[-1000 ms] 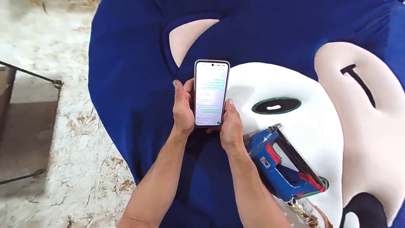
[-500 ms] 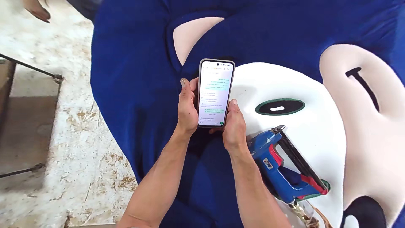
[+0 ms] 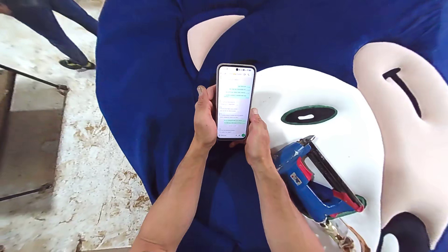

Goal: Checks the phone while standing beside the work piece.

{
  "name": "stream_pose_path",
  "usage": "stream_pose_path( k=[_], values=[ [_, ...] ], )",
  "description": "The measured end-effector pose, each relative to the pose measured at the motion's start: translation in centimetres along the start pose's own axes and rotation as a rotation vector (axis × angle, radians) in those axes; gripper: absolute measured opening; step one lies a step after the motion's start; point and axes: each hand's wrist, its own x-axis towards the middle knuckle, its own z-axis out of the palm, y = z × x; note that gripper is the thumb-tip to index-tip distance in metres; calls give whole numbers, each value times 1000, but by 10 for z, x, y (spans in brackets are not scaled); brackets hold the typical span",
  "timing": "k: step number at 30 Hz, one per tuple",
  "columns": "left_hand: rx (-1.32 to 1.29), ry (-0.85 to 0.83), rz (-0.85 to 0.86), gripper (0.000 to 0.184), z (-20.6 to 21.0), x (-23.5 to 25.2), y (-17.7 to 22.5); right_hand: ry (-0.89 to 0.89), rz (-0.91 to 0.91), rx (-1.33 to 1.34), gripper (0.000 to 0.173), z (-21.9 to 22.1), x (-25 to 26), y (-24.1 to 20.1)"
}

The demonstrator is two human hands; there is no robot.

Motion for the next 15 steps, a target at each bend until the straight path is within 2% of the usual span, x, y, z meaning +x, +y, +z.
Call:
stream_pose_path(
  k=[5,13,15],
  values=[
    [16,2,-3,79,1,0,1,1,1,-34,54,0,0,0],
    [35,16,0,76,-1,0,2,-41,9,-19,33,0,0,-1],
    [34,27,-6,75,-2,-1,3,-78,18,-25,32,0,-1,-2]
  ],
)
